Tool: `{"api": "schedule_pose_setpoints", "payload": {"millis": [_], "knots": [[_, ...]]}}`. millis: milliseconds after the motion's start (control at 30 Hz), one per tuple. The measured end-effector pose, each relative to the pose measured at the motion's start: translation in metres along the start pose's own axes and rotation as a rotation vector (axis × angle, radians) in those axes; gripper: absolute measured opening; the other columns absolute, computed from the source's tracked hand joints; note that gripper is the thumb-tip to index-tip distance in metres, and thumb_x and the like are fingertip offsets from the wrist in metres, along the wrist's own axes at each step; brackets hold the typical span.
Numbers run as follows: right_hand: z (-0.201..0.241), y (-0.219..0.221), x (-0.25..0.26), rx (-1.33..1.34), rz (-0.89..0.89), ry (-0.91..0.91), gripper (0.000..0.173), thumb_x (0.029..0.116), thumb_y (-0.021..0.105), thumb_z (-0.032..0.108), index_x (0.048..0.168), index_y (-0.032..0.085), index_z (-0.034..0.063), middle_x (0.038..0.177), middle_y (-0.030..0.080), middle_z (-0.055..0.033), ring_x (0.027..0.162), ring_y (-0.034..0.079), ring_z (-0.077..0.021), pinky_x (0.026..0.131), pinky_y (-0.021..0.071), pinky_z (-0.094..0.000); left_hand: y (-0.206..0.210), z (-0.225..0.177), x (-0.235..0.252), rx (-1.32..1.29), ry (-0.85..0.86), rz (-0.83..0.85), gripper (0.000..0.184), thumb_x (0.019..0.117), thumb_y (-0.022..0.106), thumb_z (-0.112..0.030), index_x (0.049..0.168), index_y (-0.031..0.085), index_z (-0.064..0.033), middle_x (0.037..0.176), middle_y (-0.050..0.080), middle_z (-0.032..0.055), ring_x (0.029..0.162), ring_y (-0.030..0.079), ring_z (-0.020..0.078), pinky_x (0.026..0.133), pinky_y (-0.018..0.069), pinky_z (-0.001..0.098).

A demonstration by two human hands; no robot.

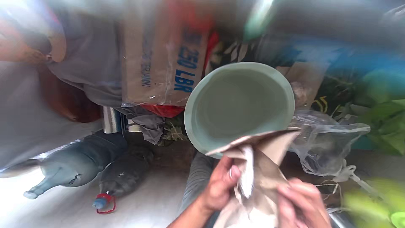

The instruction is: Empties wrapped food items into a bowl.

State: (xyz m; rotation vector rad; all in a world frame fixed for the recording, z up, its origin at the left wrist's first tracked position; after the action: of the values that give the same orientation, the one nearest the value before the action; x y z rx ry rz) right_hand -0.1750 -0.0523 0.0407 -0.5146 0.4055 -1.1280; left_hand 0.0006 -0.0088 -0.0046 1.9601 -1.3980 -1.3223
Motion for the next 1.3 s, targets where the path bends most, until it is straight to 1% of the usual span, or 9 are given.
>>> {"api": "schedule_pose_setpoints", "payload": {"millis": [167, 367, 500, 867, 933, 1000, 1100, 1200, 1300], "knots": [[-0.035, 0.035, -0.004, 0.123, -0.004, 0.012, 0.02, 0.0991, 0.061, 0.013, 0.113, 0.075, 0.0103, 0.113, 0.069, -0.0009, 0.106, 0.066, -0.0079, 0.091, 0.058, -0.0214, -0.041, 0.028, 0.018, -0.152, -0.129, -0.263, 0.031, 0.087, 0.079, -0.032, 0.109, 0.066, -0.0135, 0.098, 0.076, -0.0026, 0.094, 0.073, 0.005, 0.088, 0.0594, 0.0242], [-0.035, 0.047, -0.007, 0.157, 0.029, 0.071, 0.021, 0.0988, 0.061, 0.009, 0.114, 0.076, 0.0082, 0.112, 0.069, -0.0033, 0.105, 0.067, -0.0073, 0.088, 0.0589, -0.0199, -0.059, 0.039, 0.017, -0.245, -0.196, -0.263, 0.009, 0.0874, 0.075, -0.025, 0.087, 0.079, -0.0175, 0.085, 0.077, -0.0002, 0.082, 0.074, 0.0059, 0.079, 0.0606, 0.0242], [-0.034, 0.049, -0.006, 0.175, 0.037, 0.086, 0.022, 0.0977, 0.062, 0.006, 0.114, 0.076, 0.0067, 0.112, 0.069, -0.0055, 0.103, 0.068, -0.0085, 0.086, 0.06, -0.0199, -0.077, 0.052, 0.012, -0.267, -0.151, -0.163, 0.013, 0.0961, 0.068, -0.022, 0.102, 0.078, -0.0155, 0.099, 0.077, 0.0011, 0.096, 0.073, 0.0085, 0.091, 0.0585, 0.0283], [-0.042, 0.059, -0.009, 0.173, 0.064, 0.169, 0.022, 0.0961, 0.063, 0.004, 0.114, 0.076, 0.0009, 0.112, 0.07, -0.0093, 0.097, 0.068, -0.0079, 0.081, 0.0608, -0.0186, -0.09, 0.06, 0.012, -0.084, -0.21, -0.27, 0.025, 0.0948, 0.067, -0.037, 0.105, 0.073, -0.0158, 0.1, 0.076, 0.0017, 0.098, 0.072, 0.0094, 0.09, 0.0587, 0.0294], [-0.047, 0.059, -0.009, 0.154, 0.075, 0.206, 0.023, 0.0963, 0.064, 0.004, 0.115, 0.076, -0.0003, 0.113, 0.069, -0.01, 0.096, 0.068, -0.0073, 0.079, 0.0607, -0.018, -0.082, 0.056, 0.015, -0.16, -0.198, -0.251, 0.031, 0.1027, 0.055, -0.037, 0.115, 0.068, -0.0118, 0.107, 0.075, 0.0055, 0.104, 0.071, 0.0127, 0.096, 0.0572, 0.0318], [-0.051, 0.058, -0.009, 0.141, 0.085, 0.237, 0.024, 0.0963, 0.064, 0.005, 0.117, 0.075, 0.0, 0.114, 0.069, -0.01, 0.095, 0.068, -0.007, 0.079, 0.0606, -0.0176, -0.078, 0.058, 0.018, -0.267, -0.145, -0.253, 0.031, 0.1075, 0.04, -0.025, 0.11, 0.069, -0.0165, 0.102, 0.076, -0.0007, 0.101, 0.071, 0.0069, 0.093, 0.0572, 0.027], [-0.055, 0.054, -0.007, 0.155, 0.09, 0.251, 0.023, 0.096, 0.065, 0.004, 0.116, 0.075, -0.0009, 0.114, 0.07, -0.0105, 0.097, 0.069, -0.0084, 0.079, 0.0615, -0.0184, -0.073, 0.057, 0.019, -0.401, -0.144, -0.248, 0.034, 0.1071, 0.037, -0.02, 0.107, 0.07, -0.0132, 0.1, 0.075, 0.0019, 0.098, 0.071, 0.0083, 0.09, 0.0581, 0.0276], [-0.054, 0.051, -0.006, 0.142, 0.093, 0.247, 0.022, 0.0958, 0.066, 0.004, 0.115, 0.076, 0.0002, 0.115, 0.069, -0.0106, 0.097, 0.069, -0.009, 0.079, 0.0619, -0.0189, -0.054, 0.043, 0.023, -0.4, -0.207, -0.404, 0.049, 0.1078, 0.017, -0.014, 0.102, 0.066, -0.0103, 0.09, 0.075, 0.0035, 0.088, 0.073, 0.0085, 0.079, 0.0612, 0.0258], [-0.047, 0.048, -0.008, -0.197, 0.096, 0.14, 0.024, 0.096, 0.065, 0.013, 0.115, 0.078, 0.017, 0.124, 0.065, -0.0086, 0.115, 0.06, -0.0148, 0.097, 0.0527, -0.028, -0.062, 0.048, 0.021, -0.315, -0.139, -0.304, 0.031, 0.106, 0.039, -0.021, 0.108, 0.069, -0.011, 0.098, 0.076, 0.0028, 0.097, 0.072, 0.0081, 0.088, 0.0591, 0.026]]}}
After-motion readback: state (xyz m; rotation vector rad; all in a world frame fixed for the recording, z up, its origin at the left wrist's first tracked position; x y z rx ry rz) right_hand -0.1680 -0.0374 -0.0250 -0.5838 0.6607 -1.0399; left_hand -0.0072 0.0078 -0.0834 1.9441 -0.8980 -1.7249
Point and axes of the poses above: each hand's wrist, its own x-axis towards the middle knuckle, its own y-axis out of the palm, z = x × y, the point moved 1 cm from there along x, towards the middle knuckle
